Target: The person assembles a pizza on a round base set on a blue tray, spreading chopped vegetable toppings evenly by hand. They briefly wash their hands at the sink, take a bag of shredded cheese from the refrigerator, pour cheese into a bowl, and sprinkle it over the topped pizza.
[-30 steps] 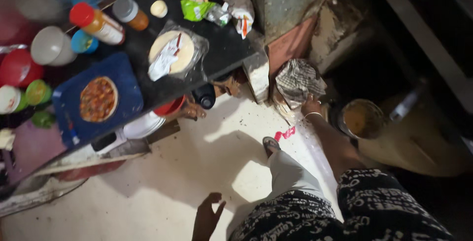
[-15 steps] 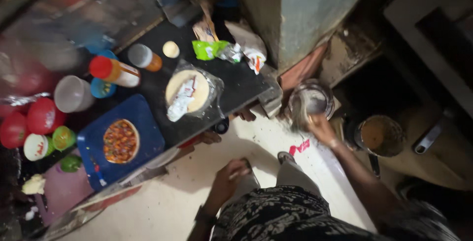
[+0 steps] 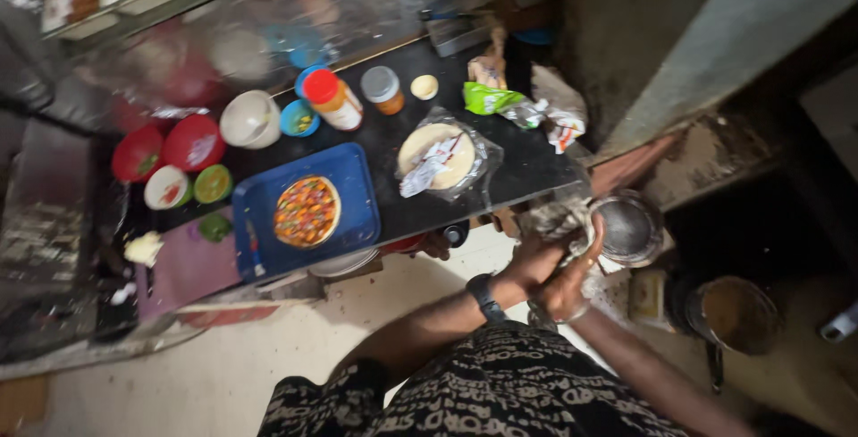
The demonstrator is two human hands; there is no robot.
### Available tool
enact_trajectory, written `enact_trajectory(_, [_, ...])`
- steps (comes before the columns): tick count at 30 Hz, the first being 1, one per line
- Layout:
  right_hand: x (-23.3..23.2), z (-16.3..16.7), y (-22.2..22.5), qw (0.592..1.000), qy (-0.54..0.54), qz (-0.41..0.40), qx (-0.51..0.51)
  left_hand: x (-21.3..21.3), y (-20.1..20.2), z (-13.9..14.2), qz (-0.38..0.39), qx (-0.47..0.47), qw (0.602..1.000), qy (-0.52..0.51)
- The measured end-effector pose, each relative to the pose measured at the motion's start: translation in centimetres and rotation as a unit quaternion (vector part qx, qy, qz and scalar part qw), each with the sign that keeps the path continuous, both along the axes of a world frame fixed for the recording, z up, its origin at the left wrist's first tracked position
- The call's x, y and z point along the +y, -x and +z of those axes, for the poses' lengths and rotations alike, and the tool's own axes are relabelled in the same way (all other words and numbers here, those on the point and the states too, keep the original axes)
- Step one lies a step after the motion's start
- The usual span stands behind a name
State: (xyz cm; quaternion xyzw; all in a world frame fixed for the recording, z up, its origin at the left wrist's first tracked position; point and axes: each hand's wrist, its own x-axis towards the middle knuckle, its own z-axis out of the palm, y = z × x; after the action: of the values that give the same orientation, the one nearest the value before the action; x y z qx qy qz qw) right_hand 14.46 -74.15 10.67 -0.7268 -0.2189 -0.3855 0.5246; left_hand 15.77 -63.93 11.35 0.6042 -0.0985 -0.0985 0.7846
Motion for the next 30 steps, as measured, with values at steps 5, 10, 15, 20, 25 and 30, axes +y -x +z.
enact_trajectory(5, [-3.6, 2.7, -0.6, 0.848, 0.495, 0.127, 0.142, -1.6, -1.6, -2.4, 0.067, 0.257, 0.933, 0.242])
enact_trajectory(10, [-5.6, 0.9, 2.2, 0.704, 0.670, 0.079, 0.220, -2.9, -2.9, -5.0, 0.064, 0.224, 0.971, 0.058])
enact_trajectory(15, [-13.1, -2.0, 4.5, 0.840, 0.521, 0.148, 0.035, -4.6, -0.3, -4.9, -0.090, 0.098, 0.984, -0.115])
enact_trajectory(20, [-18.4, -4.5, 4.1, 0.822, 0.504, 0.172, 0.203, -7.7, 1.0, -1.9, -0.020, -0.085, 0.969, -0.232])
enact_trajectory(25, [-20.0, -4.3, 2.2, 0.850, 0.466, 0.127, 0.209, -9.4, 0.6, -1.0, 0.005, -0.019, 0.962, -0.273])
enact_trajectory(30, [-22.4, -5.4, -3.5, 0.908, 0.394, 0.050, 0.135, -5.7, 1.6, -2.8, 0.072, -0.124, 0.962, -0.234])
